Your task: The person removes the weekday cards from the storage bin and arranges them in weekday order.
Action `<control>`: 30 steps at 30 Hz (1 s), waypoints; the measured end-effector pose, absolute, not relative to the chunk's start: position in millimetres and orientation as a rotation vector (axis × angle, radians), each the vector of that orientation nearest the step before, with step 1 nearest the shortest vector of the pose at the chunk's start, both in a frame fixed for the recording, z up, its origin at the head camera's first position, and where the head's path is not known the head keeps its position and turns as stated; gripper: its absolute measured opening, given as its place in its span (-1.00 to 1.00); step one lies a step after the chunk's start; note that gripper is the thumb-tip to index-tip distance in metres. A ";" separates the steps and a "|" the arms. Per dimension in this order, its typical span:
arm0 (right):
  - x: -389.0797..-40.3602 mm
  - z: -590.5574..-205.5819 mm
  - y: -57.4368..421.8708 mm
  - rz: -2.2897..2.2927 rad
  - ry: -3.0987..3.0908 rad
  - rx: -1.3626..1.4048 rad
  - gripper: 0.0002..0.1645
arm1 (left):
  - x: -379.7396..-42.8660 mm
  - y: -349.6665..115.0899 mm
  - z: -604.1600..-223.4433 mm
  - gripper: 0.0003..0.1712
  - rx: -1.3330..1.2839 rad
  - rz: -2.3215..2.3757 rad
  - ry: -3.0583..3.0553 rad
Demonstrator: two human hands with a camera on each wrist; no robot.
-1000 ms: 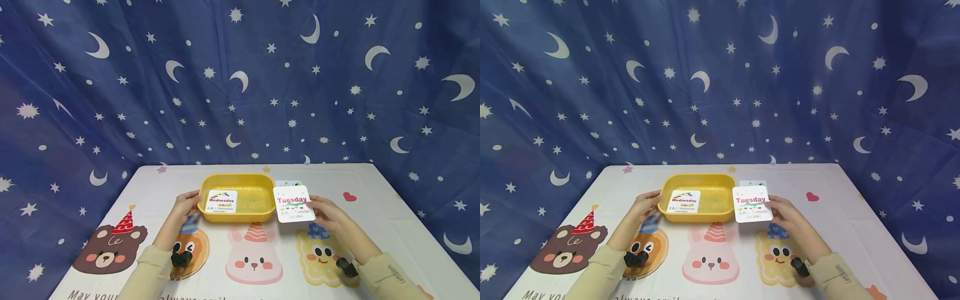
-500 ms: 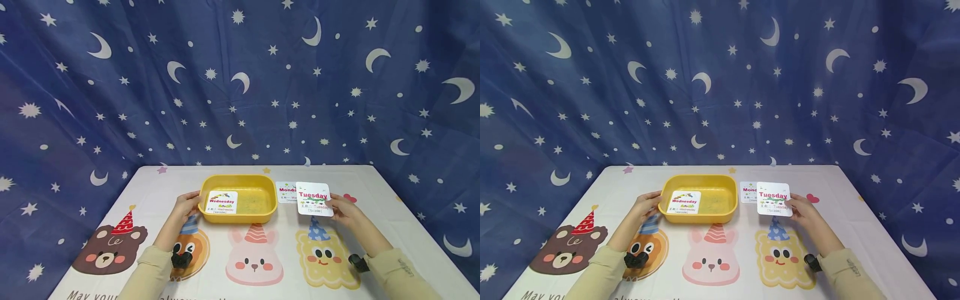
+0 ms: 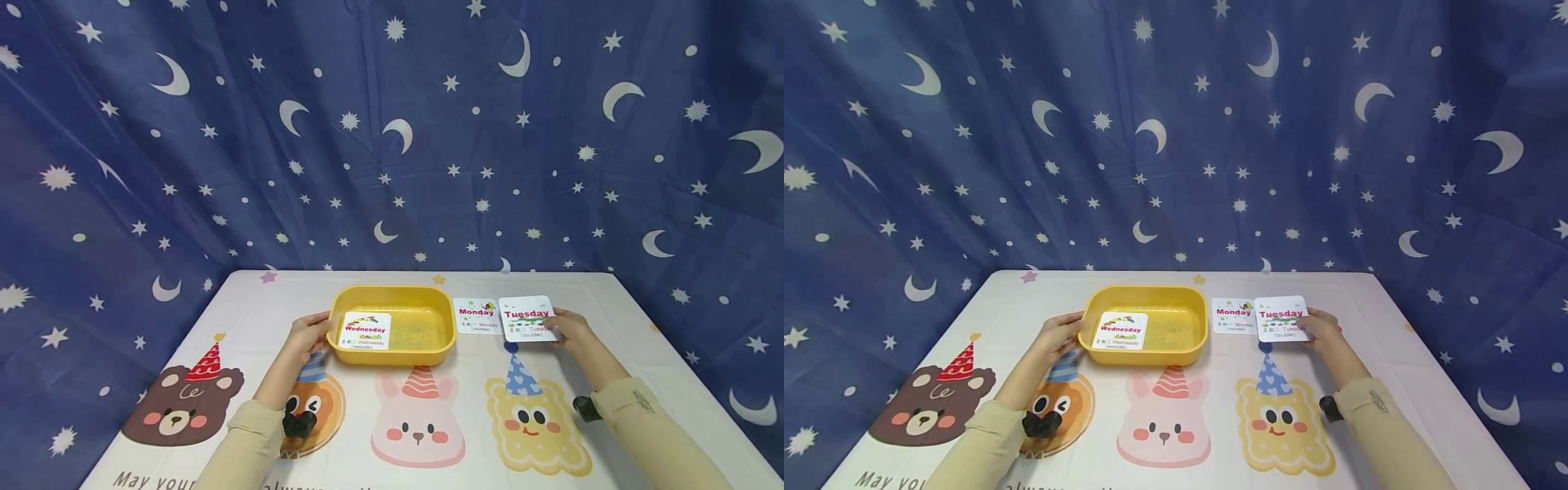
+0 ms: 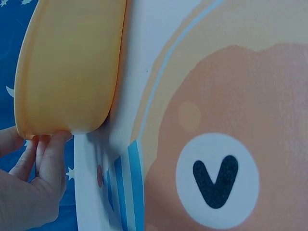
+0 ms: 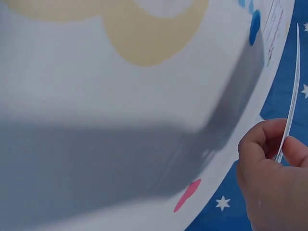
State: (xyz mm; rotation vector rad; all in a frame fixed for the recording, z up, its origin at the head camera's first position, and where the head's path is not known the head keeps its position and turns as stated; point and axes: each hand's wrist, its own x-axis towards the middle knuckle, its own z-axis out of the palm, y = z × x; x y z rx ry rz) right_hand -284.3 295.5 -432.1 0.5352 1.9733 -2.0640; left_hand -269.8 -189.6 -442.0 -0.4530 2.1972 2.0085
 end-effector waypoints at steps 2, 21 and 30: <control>-288.9 -435.6 296.2 -2.051 2.025 0.566 -0.13 | -270.0 -190.1 -442.5 -0.51 -0.453 2.010 2.190; -324.8 -474.0 296.5 -1.802 2.510 0.814 -0.26 | -268.2 -192.5 -441.4 -0.51 -0.446 2.013 2.180; -328.2 -476.3 288.1 -1.505 2.768 0.844 -0.37 | -268.0 -189.8 -441.4 -0.50 -0.438 2.020 2.178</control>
